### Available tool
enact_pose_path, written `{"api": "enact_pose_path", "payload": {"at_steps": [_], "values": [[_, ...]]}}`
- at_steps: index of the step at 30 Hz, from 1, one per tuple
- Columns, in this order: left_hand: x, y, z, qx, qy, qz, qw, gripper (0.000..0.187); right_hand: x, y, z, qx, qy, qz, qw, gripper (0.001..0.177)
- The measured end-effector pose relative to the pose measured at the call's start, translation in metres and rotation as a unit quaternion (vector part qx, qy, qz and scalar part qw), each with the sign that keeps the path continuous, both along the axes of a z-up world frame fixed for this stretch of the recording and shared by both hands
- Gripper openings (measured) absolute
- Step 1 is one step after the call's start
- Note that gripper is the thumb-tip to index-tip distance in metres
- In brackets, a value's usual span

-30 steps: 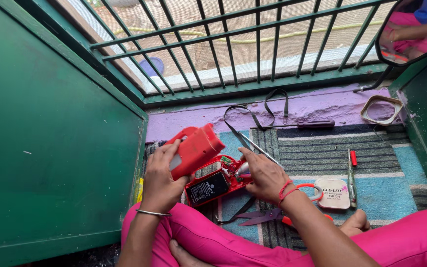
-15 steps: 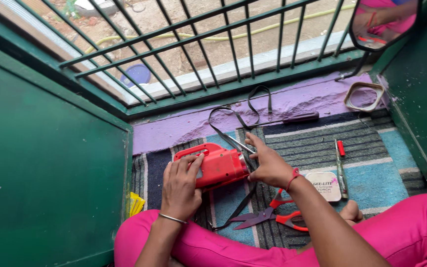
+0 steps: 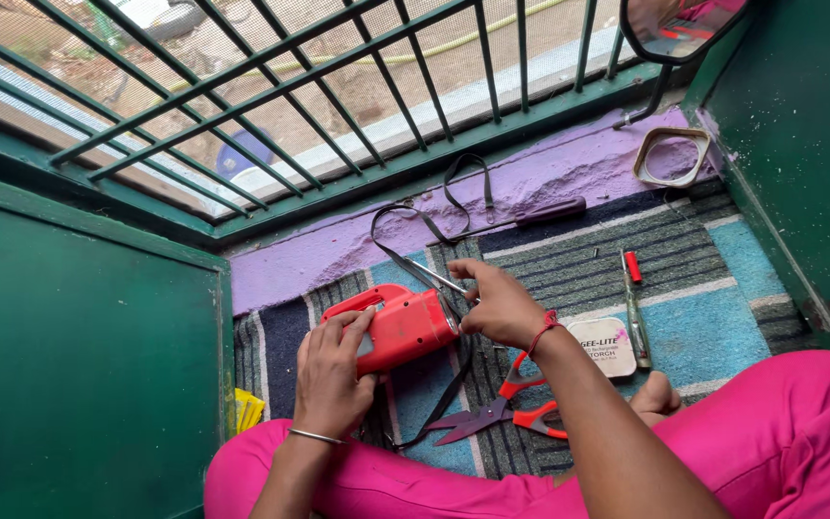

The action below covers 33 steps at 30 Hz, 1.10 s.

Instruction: The person sits on a mat and repairs a red handheld electronic device. They use a screwdriver to manipulate internal components, connect a battery, and test the device by attaching a light reflector. The person repeatedly opens and closes the casing to adjust the internal wiring and battery placement.

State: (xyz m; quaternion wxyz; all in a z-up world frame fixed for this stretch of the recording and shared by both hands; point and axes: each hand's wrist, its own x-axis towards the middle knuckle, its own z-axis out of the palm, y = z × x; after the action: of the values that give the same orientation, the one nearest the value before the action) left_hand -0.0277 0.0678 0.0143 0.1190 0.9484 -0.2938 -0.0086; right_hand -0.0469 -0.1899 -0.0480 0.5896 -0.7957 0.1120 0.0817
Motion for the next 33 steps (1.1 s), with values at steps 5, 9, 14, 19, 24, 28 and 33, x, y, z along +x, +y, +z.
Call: {"api": "enact_pose_path", "payload": {"at_steps": [5,9,14,19,24,28,33], "values": [[0.000,-0.002,-0.001,0.007,0.004,0.001,1.000,0.088,0.001,0.002,-0.003,-0.026,0.046,0.031,0.998,0.078],[0.001,-0.002,-0.001,-0.001,0.008,-0.001,1.000,0.089,0.002,0.002,-0.004,-0.028,0.022,0.028,0.999,0.077],[0.002,-0.002,-0.004,-0.007,0.017,-0.003,1.000,0.090,0.000,0.000,-0.001,-0.026,0.053,0.021,0.998,0.075],[0.002,-0.002,-0.004,0.008,0.012,-0.002,1.000,0.088,0.000,0.001,-0.003,-0.035,0.045,0.026,0.998,0.073],[0.000,-0.003,-0.002,0.026,0.012,0.000,1.000,0.090,0.002,-0.001,-0.015,-0.012,0.098,0.025,0.995,0.075],[0.001,-0.003,0.000,0.051,-0.001,-0.011,0.999,0.093,0.002,-0.001,-0.017,-0.018,0.026,0.050,0.998,0.073],[-0.001,-0.006,0.001,0.066,-0.020,-0.026,0.997,0.095,-0.004,0.001,-0.009,-0.040,0.056,0.048,0.996,0.087]]}}
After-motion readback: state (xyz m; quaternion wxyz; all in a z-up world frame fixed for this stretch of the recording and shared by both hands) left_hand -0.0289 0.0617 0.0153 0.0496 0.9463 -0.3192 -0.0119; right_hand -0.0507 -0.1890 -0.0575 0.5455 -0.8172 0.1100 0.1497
